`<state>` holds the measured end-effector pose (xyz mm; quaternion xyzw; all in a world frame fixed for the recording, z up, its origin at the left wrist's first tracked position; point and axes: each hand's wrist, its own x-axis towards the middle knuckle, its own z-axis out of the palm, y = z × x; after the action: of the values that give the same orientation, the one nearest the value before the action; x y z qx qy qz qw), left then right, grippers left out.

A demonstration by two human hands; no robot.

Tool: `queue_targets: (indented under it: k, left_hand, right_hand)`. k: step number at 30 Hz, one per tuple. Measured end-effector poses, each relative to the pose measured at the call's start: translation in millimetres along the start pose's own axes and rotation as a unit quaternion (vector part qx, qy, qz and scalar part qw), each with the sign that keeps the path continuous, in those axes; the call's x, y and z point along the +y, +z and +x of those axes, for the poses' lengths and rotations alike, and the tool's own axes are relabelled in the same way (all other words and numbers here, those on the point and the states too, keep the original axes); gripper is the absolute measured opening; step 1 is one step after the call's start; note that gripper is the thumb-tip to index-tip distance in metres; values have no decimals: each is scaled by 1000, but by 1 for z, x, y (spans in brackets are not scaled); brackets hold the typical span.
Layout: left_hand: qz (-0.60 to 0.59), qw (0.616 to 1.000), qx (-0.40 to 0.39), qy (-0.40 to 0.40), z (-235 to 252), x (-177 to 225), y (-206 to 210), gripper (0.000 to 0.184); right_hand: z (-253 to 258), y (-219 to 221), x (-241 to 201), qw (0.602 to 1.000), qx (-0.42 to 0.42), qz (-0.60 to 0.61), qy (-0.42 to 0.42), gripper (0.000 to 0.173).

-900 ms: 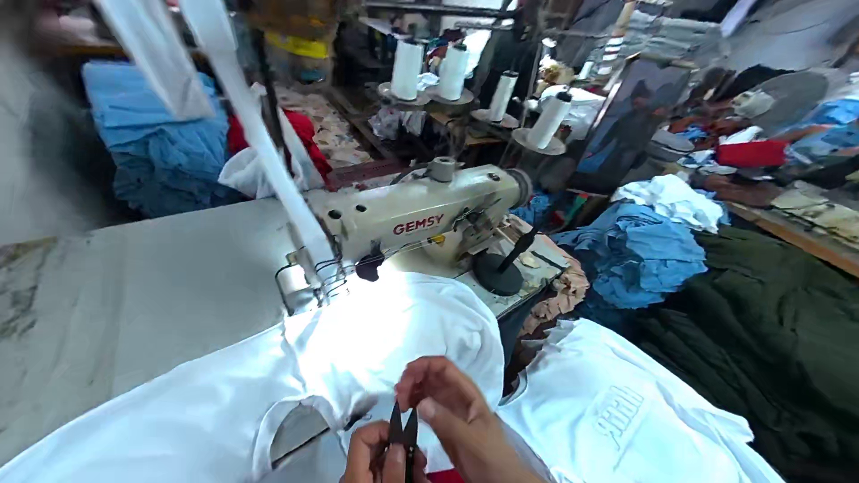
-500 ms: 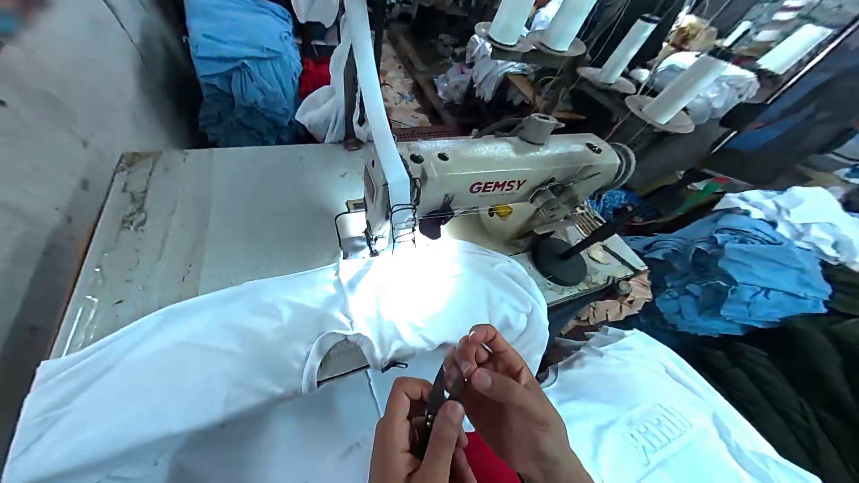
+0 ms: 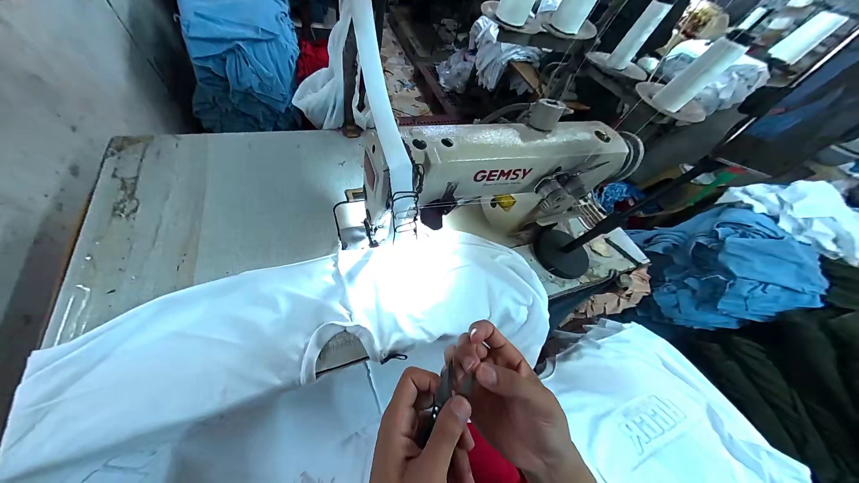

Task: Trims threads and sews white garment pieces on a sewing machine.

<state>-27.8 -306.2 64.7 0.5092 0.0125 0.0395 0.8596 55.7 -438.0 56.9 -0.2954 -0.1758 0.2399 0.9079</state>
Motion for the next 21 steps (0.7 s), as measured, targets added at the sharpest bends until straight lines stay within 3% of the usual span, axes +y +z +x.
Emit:
queue_targets:
  k: [21]
  left_hand:
    - [-20,999,-22,-17,-2,0,-8,12]
  right_hand:
    - [-1,1,5,1000,-2,23,7,13]
